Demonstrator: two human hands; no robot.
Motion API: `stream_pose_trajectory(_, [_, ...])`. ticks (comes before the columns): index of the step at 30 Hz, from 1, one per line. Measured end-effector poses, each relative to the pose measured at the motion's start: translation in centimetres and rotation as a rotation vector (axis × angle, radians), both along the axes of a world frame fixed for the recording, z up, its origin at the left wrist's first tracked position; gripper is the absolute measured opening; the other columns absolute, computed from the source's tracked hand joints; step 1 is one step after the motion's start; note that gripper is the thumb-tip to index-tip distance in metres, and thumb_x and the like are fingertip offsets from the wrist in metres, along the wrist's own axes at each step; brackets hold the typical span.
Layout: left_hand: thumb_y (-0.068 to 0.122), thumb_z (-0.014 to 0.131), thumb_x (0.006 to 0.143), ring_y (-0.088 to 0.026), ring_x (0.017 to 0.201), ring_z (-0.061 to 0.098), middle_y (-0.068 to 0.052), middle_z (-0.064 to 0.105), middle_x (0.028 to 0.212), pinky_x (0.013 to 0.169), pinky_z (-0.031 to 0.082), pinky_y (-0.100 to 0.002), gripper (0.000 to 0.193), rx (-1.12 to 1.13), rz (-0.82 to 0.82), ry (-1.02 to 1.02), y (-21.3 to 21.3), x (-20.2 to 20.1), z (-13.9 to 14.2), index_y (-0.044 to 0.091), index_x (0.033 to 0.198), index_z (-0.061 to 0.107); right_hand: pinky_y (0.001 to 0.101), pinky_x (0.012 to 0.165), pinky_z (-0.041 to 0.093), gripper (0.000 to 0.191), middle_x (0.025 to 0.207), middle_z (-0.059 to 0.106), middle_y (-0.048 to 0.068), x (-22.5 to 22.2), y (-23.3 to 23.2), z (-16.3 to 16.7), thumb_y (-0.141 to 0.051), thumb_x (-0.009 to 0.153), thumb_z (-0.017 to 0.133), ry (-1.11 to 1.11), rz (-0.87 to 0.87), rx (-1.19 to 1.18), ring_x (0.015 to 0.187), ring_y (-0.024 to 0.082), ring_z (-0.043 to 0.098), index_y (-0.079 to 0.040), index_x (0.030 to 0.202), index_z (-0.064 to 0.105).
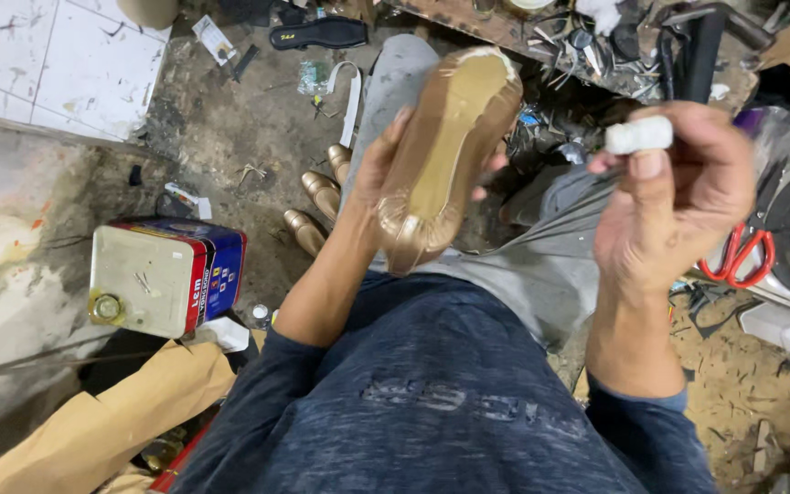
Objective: The person holds a gold-colored shoe and repeatedly wipes its surface with a small white cloth. They dip the cloth into a container of liquid and continue wiping different areas of the shoe throughout the clip.
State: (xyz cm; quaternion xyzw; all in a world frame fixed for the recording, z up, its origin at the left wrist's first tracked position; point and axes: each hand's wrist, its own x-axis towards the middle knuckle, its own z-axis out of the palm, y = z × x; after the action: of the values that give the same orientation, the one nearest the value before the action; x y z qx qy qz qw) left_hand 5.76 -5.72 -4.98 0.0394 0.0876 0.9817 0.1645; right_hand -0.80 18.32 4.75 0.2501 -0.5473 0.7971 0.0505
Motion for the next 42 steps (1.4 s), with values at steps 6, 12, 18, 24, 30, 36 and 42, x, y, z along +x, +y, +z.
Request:
stream_pose_trajectory(6, [0.057, 0.067, 0.101, -0.037, 0.133, 0.060, -0.027, 0.056, 0.150, 0.106, 0.058, -0.053, 0.090, 0.089, 0.074, -0.029, 0.7, 0.1, -0.4, 0.001, 0.163, 0.033, 0.0355, 0.082, 0.063, 0.025, 0.119, 0.067, 0.016, -0.3, -0.7, -1.9, 0.001, 0.105, 0.075, -0.180, 0.170, -0.045, 0.097, 0.022, 0.070, -0.001, 0.128, 0.065])
stream_pose_trajectory(12, [0.023, 0.075, 0.103, -0.021, 0.138, 0.057, -0.012, 0.052, 0.159, 0.118, 0.049, -0.035, 0.074, -0.629, 0.442, -0.010, 0.9, 0.1, 0.9, 0.008, 0.164, 0.037, 0.0267, 0.091, 0.061, 0.018, 0.119, 0.068, 0.015, -0.9, -2.4, -2.3, 0.013, 0.107, 0.075, -0.004, 0.100, 0.331, 0.103, 0.017, 0.071, 0.007, 0.122, 0.068])
stream_pose_trajectory(18, [0.011, 0.071, 0.106, -0.014, 0.138, 0.056, -0.008, 0.052, 0.158, 0.122, 0.046, -0.029, 0.062, -0.738, 0.506, 0.025, 1.4, -0.7, 0.4, 0.005, 0.160, 0.043, 0.0236, 0.092, 0.060, 0.017, 0.121, 0.067, 0.014, -1.4, -3.7, -1.8, 0.016, 0.107, 0.077, 0.130, 0.060, 0.424, 0.106, 0.015, 0.070, 0.009, 0.121, 0.071])
stream_pose_trajectory(24, [0.013, 0.073, 0.105, -0.015, 0.131, 0.061, -0.011, 0.061, 0.149, 0.116, 0.049, -0.028, 0.060, -0.834, 0.614, -0.045, 0.0, -2.1, -0.4, 0.000, 0.157, 0.047, 0.0231, 0.081, 0.058, 0.018, 0.114, 0.070, 0.017, 1.7, -2.8, -0.6, 0.010, 0.099, 0.081, 0.290, 0.086, 0.630, 0.099, 0.018, 0.071, 0.007, 0.114, 0.072])
stream_pose_trajectory(30, [0.017, 0.075, 0.102, -0.015, 0.124, 0.062, -0.011, 0.064, 0.142, 0.109, 0.051, -0.029, 0.063, -0.811, 0.575, -0.113, -0.6, -2.1, -0.7, -0.001, 0.156, 0.048, 0.0266, 0.081, 0.062, 0.013, 0.112, 0.073, 0.017, 3.4, -2.2, 1.0, 0.009, 0.097, 0.079, 0.372, 0.134, 0.679, 0.094, 0.021, 0.075, 0.006, 0.109, 0.074])
stream_pose_trajectory(36, [0.017, 0.075, 0.103, -0.012, 0.133, 0.059, -0.008, 0.060, 0.149, 0.116, 0.046, -0.026, 0.064, -0.787, 0.588, -0.094, -0.4, -2.3, -0.7, 0.000, 0.158, 0.047, 0.0295, 0.076, 0.058, 0.012, 0.109, 0.072, 0.018, 2.5, -2.3, 0.9, 0.013, 0.092, 0.079, 0.554, 0.172, 0.671, 0.092, 0.024, 0.072, 0.007, 0.101, 0.072])
stream_pose_trajectory(42, [0.018, 0.075, 0.101, -0.018, 0.129, 0.061, -0.013, 0.060, 0.149, 0.110, 0.050, -0.031, 0.065, -0.674, 0.535, -0.164, -0.4, -2.6, -0.6, 0.001, 0.157, 0.048, 0.0325, 0.078, 0.057, 0.016, 0.109, 0.072, 0.018, 1.8, -2.5, 1.1, 0.013, 0.089, 0.074, 0.605, 0.190, 0.653, 0.096, 0.027, 0.072, 0.008, 0.104, 0.074])
